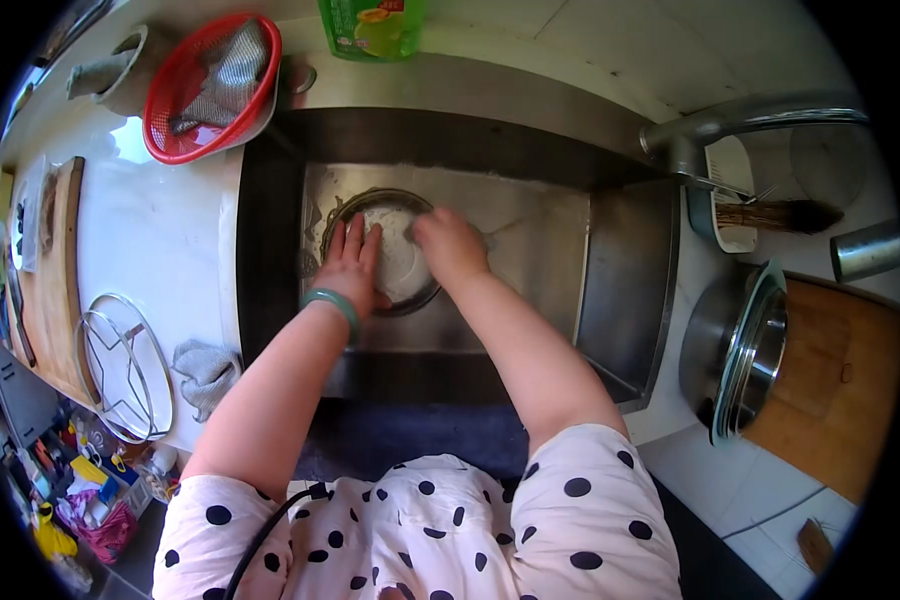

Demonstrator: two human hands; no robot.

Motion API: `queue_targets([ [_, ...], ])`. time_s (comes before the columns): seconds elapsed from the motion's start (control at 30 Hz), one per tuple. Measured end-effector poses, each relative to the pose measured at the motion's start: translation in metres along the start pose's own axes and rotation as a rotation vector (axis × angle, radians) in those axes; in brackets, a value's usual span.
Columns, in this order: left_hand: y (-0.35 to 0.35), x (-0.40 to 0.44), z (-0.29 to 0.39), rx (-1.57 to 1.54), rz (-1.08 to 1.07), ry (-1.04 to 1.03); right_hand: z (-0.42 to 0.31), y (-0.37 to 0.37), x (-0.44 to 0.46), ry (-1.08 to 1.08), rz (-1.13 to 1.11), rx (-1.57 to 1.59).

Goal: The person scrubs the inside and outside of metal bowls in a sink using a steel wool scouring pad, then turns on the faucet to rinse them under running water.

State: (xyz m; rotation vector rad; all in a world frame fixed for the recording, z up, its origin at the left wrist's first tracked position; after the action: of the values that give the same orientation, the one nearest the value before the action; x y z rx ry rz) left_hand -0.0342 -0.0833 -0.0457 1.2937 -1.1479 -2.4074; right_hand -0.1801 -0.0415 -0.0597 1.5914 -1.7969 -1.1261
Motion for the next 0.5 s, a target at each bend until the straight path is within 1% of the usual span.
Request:
queue_targets([
  [0.1, 0.000, -0.002, 0.001, 0.011, -0.022, 0.036, -0.004, -0.003, -0.035, 0.111, -0.146, 0.090],
  [0.17, -0.001, -0.001, 0.000, 0.011, -0.009, 0.023, -0.002, -0.001, -0.034, 0.111, -0.138, 0.072],
  [0.23, -0.003, -0.001, 0.001, 0.007, -0.004, 0.012, -0.003, 0.003, -0.003, 0.092, -0.111, 0.012],
  [0.27, -0.003, 0.000, 0.000, 0.006, -0.001, 0.009, -0.002, 0.004, 0.009, 0.088, -0.030, 0.034],
  [0.37, 0.000, 0.000, -0.001, 0.012, -0.002, 0.012, -0.004, 0.001, -0.002, 0.011, -0.089, -0.006],
  [0.47, -0.004, 0.003, -0.002, 0.055, 0.006, 0.027, -0.002, -0.006, -0.035, 0.094, -0.206, 0.130],
  [0.5, -0.007, 0.002, -0.002, 0.082, 0.004, 0.034, -0.002, -0.004, -0.030, 0.084, -0.160, 0.102],
])
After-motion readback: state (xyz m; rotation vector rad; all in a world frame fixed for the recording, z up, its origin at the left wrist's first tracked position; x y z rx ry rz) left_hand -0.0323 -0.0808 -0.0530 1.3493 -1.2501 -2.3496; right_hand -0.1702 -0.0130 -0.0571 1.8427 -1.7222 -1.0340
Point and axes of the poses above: each hand's wrist, its own x-axis towards the middle knuckle, its own y-axis out of the back of the hand, z = x × y, the point moved 5 cm from there along x, towards the middle knuckle, and after that the axes turned 7 degrees about -z, right-handed, at the moved point
